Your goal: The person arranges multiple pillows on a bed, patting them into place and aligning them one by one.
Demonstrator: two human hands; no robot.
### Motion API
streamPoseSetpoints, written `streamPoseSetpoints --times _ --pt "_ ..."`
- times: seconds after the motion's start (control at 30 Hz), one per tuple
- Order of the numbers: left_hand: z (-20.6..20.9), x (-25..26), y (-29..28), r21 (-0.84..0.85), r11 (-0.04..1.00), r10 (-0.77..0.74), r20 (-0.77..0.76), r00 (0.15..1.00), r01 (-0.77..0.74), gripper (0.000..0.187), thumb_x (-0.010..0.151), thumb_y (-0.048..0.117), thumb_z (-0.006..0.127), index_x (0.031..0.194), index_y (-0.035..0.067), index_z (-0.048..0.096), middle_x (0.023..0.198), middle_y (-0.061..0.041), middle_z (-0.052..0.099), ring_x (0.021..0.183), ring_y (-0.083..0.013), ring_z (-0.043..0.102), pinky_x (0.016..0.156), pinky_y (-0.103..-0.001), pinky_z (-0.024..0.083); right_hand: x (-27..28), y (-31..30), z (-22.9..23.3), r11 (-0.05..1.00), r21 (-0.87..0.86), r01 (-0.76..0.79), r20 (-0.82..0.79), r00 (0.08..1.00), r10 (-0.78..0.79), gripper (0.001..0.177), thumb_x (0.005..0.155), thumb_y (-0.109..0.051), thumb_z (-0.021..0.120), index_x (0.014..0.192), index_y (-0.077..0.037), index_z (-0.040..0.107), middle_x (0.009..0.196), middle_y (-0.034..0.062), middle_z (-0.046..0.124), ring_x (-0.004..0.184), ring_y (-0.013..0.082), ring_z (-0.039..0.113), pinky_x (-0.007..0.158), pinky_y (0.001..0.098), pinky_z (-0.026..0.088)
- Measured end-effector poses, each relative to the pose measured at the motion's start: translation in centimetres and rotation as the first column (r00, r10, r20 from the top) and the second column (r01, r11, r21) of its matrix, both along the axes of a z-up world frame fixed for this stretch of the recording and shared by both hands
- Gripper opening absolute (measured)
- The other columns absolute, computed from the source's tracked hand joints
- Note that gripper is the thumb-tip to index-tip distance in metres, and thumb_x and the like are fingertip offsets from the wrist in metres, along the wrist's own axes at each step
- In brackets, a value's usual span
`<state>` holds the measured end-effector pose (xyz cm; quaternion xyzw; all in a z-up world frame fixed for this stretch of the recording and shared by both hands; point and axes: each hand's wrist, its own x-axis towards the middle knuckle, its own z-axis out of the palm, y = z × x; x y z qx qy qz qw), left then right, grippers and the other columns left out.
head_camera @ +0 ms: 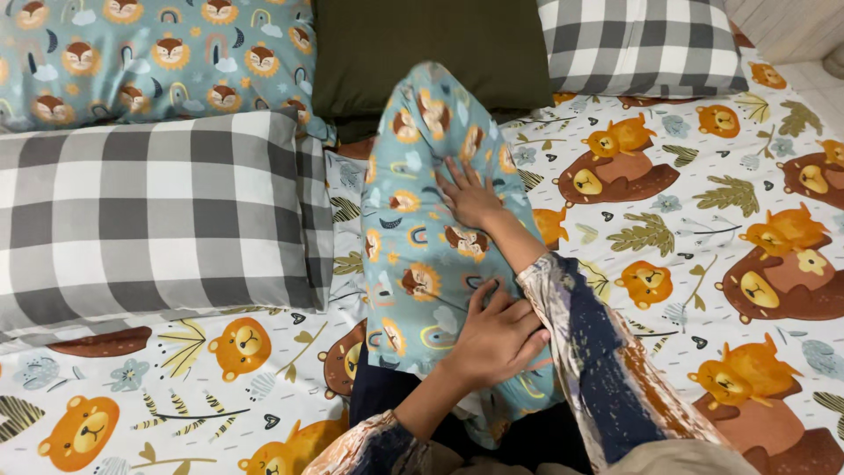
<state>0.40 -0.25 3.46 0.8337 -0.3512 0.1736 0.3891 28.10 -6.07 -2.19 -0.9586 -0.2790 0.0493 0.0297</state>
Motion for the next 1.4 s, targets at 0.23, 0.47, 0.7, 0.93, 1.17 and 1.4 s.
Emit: streamPoseSetpoints --times 0.23,0.47,0.7,0.93,1.17,1.4 --pt "1.0 -0.5 -0.3 0.01 1.0 0.016 -0.015 1.0 -0.016 0.02 0.103 0.029 0.057 0.095 0.012 0.066 0.09 -0.005 0.057 0.101 -0.0275 0.055 0.12 -0.057 0.031 1.0 -4.5 9.5 0.856 0.507 -0.101 0.152 0.988 0.027 0.061 0.111 -0.044 0.049 0.166 -0.027 0.028 0.175 0.0112 0.007 0.161 0.0398 0.009 0.121 0.0702 0.013" --pt "-0.1 -0.5 -0.2 -0.033 0.997 0.072 0.042 0.997 -0.071 0.018 0.102 0.026 0.056 0.095 0.012 0.064 0.09 -0.005 0.06 0.099 -0.0277 0.057 0.11 -0.056 0.033 -10.4 -7.6 6.4 0.979 0.184 0.087 0.019 0.996 -0.092 0.058 0.099 -0.051 0.049 0.155 -0.037 0.04 0.168 0.0034 0.025 0.161 0.0317 0.016 0.113 0.0784 0.013" --pt "-0.8 1.1 -0.7 -0.137 0.99 0.015 -0.007 1.0 -0.015 0.024 0.1 0.021 0.057 0.079 0.01 0.063 0.074 -0.006 0.061 0.077 -0.0271 0.058 0.089 -0.046 0.038 -10.2 -8.5 1.5 0.72 0.683 0.121 -0.141 0.989 -0.033 0.05 0.105 -0.041 0.05 0.152 -0.023 0.05 0.169 0.0089 0.033 0.158 0.0291 0.026 0.123 0.0567 0.019" --pt "1.5 0.7 1.2 -0.177 0.984 0.024 0.023 0.999 -0.02 0.02 0.098 0.02 0.057 0.083 0.01 0.067 0.068 -0.006 0.06 0.073 -0.0267 0.056 0.087 -0.044 0.037 -18.1 -18.0 16.8 0.497 0.862 -0.099 0.286 0.904 -0.317 0.045 0.116 -0.027 0.048 0.158 -0.007 0.049 0.169 0.0146 0.039 0.161 0.0286 0.03 0.134 0.043 0.022" --pt "-0.9 -0.9 2.0 -0.144 0.984 0.106 0.0 0.994 -0.104 0.021 0.097 0.019 0.056 0.08 0.013 0.067 0.066 -0.007 0.059 0.073 -0.027 0.056 0.083 -0.043 0.036 -19.4 -6.6 0.7 0.871 0.491 -0.03 -0.102 0.99 0.092 0.056 0.106 -0.049 0.037 0.156 -0.023 0.043 0.167 0.0058 0.032 0.153 0.0379 0.025 0.115 0.0687 0.013" --pt "-0.4 -1.4 2.5 -0.163 0.982 0.094 -0.024 0.995 -0.097 0.024 0.097 0.018 0.055 0.076 0.013 0.063 0.063 -0.004 0.058 0.068 -0.0271 0.054 0.08 -0.044 0.037 -17.4 -8.4 17.6 0.808 0.57 -0.148 0.313 0.949 -0.047 0.053 0.111 -0.04 0.053 0.162 -0.028 0.041 0.173 0.0099 0.027 0.162 0.0364 0.019 0.127 0.0676 0.01"
